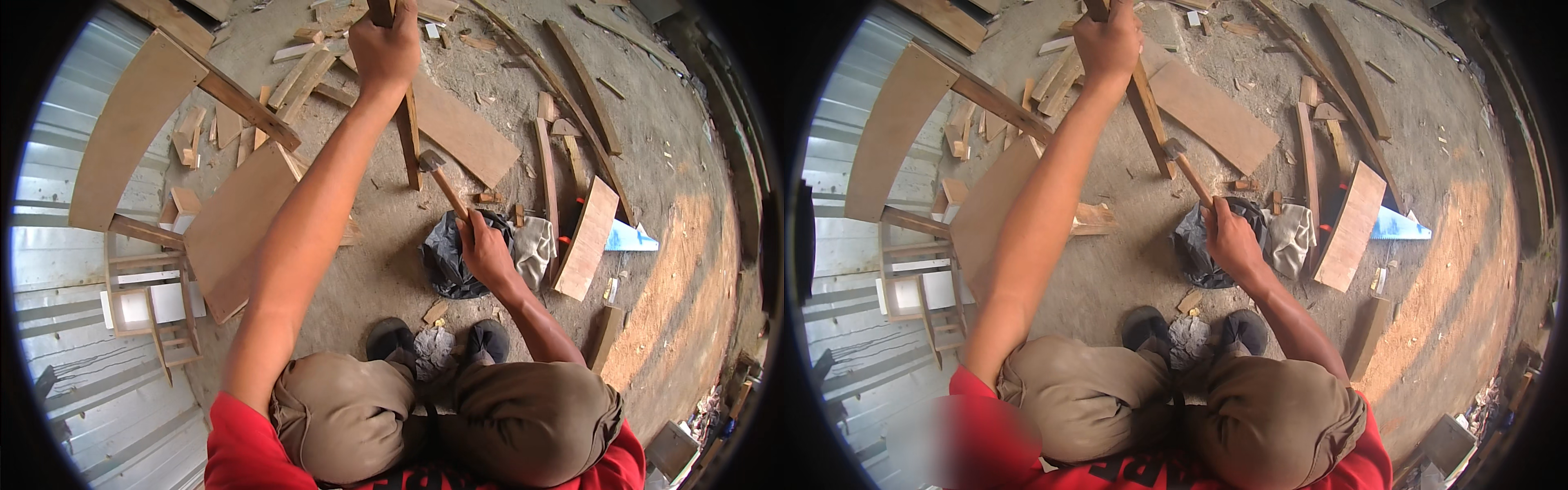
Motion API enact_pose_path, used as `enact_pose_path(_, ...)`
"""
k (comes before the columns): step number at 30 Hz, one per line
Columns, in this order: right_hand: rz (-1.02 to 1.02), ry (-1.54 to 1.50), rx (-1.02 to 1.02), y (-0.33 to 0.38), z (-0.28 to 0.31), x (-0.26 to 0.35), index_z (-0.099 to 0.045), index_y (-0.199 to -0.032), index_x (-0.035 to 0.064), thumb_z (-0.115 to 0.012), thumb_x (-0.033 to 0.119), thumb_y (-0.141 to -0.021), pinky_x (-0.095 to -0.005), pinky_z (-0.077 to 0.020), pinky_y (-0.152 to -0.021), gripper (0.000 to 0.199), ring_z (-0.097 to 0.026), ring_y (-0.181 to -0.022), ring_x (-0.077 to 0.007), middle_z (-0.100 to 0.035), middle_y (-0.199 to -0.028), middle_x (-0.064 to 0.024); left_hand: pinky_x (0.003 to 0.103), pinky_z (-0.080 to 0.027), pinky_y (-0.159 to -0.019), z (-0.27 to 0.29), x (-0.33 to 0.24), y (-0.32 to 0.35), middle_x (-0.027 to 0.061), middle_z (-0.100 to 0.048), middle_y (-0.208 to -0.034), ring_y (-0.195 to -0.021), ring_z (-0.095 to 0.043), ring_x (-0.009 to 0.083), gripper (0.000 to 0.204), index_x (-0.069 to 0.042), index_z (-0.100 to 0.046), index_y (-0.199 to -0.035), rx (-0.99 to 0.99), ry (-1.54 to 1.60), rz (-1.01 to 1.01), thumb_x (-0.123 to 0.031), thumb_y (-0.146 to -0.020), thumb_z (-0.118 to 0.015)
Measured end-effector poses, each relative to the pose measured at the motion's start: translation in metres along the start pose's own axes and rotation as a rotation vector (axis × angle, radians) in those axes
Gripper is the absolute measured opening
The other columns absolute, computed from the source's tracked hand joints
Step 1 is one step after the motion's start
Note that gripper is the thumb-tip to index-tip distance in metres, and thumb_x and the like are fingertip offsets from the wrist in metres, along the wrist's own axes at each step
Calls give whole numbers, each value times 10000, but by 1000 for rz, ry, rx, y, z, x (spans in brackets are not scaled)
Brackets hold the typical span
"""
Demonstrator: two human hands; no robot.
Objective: The person uses a hammer to pry apart and break wooden pieces from a disassembled chair or stool. They repeatedly strike joints and legs to separate components, then switch to a hand saw to cut a wooden plank into smaller pieces.
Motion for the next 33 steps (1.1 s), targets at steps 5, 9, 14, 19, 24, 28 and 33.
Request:
enact_pose_path(5,-10,-87,-77,11,1,9,-460,-1181,8,-503,212,-1045,-554,-456,-602,249,-625,-749,-520,-625,-756,-298,372,-375,-522,7,5,-1,25,-480,-538,-538,-473,130,483,-8,-554,-671,1,-23,17,-384,-966,-628)
enact_pose_path(9,16,-72,-87,14,-8,-13,-473,-1191,5,-512,193,-1043,-520,-474,-601,242,-643,-757,-498,-628,-763,-277,373,-376,-516,2,10,-9,17,-481,-543,-536,-478,129,492,-13,-544,-664,-25,38,-37,-395,-962,-631)
enact_pose_path(14,88,-109,-130,22,-16,-18,-478,-1250,12,-543,176,-1022,-495,-503,-608,289,-659,-773,-471,-654,-843,-263,375,-371,-501,8,24,-20,20,-494,-543,-532,-490,127,497,-11,-544,-656,-42,-37,-3,-397,-954,-639)
enact_pose_path(19,157,91,-139,14,-25,-26,-476,-1296,40,-558,217,-1010,-501,-542,-640,346,-670,-791,-450,-674,-979,-248,386,-366,-489,11,38,-32,38,-509,-532,-520,-501,137,504,-5,-548,-644,-59,-89,80,-394,-952,-637)
enact_pose_path(24,10,186,-106,21,-33,-76,-473,-1293,54,-555,237,-1010,-538,-540,-678,347,-665,-832,-462,-686,-963,-238,396,-370,-491,11,38,-29,42,-495,-511,-509,-505,158,523,-3,-546,-633,-121,-62,27,-405,-959,-624)
enact_pose_path(28,-55,9,-133,26,-38,-56,-473,-1257,39,-544,211,-1013,-536,-540,-704,307,-665,-849,-468,-684,-924,-267,392,-376,-493,20,35,-26,37,-485,-508,-508,-502,161,531,-8,-541,-637,-77,-144,69,-419,-965,-614)
enact_pose_path(33,-99,209,-144,-12,-36,-68,-468,-1277,-31,-585,130,-960,-536,-512,-769,375,-626,-942,-501,-622,-1052,-308,364,-362,-464,13,26,-21,20,-467,-498,-472,-480,145,537,-39,-510,-610,-31,-65,57,-425,-967,-617)
Point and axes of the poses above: each hand's wrist, its own y-axis away from the middle knuckle, its own z-axis out of the back of the hand, x = y × z, the point moved 5 cm from there along -y, towards the middle knuckle
